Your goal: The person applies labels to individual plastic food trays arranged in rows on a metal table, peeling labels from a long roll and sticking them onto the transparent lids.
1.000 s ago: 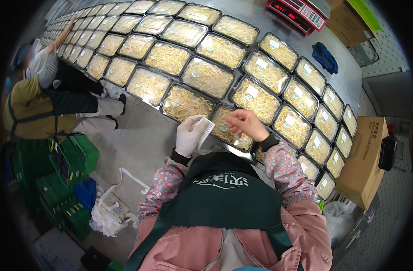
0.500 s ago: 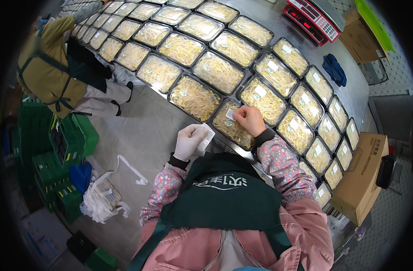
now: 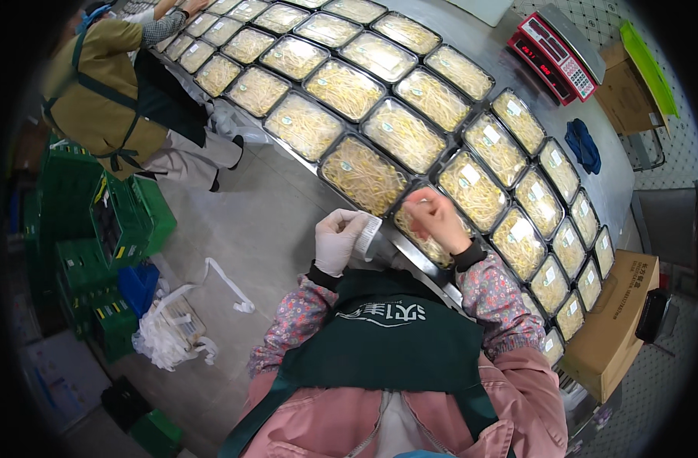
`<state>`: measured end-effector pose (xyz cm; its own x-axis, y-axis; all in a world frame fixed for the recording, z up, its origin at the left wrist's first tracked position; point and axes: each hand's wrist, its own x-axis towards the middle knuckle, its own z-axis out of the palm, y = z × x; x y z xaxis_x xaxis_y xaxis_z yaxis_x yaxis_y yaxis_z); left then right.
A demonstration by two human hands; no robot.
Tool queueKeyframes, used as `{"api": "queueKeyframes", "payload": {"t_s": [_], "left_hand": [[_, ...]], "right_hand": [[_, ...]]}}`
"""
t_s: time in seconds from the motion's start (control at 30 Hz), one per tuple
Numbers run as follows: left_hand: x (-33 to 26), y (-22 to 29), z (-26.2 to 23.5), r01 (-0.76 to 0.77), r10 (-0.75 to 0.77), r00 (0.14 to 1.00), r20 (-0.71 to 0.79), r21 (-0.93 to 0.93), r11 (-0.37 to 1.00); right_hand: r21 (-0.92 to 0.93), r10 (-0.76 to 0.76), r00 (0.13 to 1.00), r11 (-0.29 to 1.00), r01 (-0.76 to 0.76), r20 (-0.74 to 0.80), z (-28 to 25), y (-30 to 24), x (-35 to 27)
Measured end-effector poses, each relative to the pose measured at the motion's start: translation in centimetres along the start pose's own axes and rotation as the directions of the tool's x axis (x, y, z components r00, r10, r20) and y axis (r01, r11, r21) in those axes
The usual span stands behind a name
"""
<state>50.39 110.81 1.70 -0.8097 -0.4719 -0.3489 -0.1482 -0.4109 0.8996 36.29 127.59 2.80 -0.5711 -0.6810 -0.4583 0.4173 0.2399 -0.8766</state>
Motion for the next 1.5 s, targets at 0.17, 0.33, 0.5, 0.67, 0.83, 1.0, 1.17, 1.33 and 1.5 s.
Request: {"api": "queueKeyframes", "payload": {"t_s": [0.17,0.33,0.5,0.67,0.83,1.0,1.17,1.33,1.5], "left_hand": [[3.2,2.3,-3.8,-0.020,0.011,0.995,0.100,0.088,0.996],[6.7,5.1,-10.1,0.187,-0.222,0.923,0.314,0.139,0.973],[9.7,7.4,-15.1,0.154,-0.194,0.907,0.374,0.134,0.979],[11.4,9.2,-15.2,0.199,-0.191,0.884,0.426,0.026,0.980],[12.6,8.4,-13.5,0.003,0.000,0.929,0.371,-0.006,1.000],[13.6,8.8,-10.3,0.094,-0.125,0.917,0.378,0.098,0.991],[15.6,10.4,-9.2,0.044,-0.144,0.821,0.552,0.192,0.980],[18.3,10.9,-6.7,0.016,-0.117,0.832,0.542,0.189,0.982],[19.5,12.2,-3.4,0.069,-0.094,0.886,0.454,0.071,0.995]], "right_hand": [[0.063,-0.174,0.983,0.983,0.171,0.052,7.4,-1.5,3.4],[-0.085,-0.156,0.936,0.987,0.136,-0.314,6.5,-0.7,10.7],[-0.672,-0.325,0.879,0.740,0.006,-0.350,6.9,-0.2,14.5],[-0.876,-0.291,0.850,0.350,-0.332,-0.439,7.7,-2.3,13.7],[-0.533,-0.339,0.812,0.845,0.040,-0.476,9.3,-2.7,11.4],[0.083,-0.175,0.944,0.975,0.206,-0.279,14.9,-5.4,10.3],[-0.225,-0.284,0.750,0.957,0.184,-0.597,3.9,-5.7,14.1],[-0.590,-0.345,0.790,0.807,-0.025,-0.506,-2.4,-4.2,18.1],[-0.884,-0.482,0.755,0.370,-0.284,-0.444,-2.1,-6.4,18.0]]}}
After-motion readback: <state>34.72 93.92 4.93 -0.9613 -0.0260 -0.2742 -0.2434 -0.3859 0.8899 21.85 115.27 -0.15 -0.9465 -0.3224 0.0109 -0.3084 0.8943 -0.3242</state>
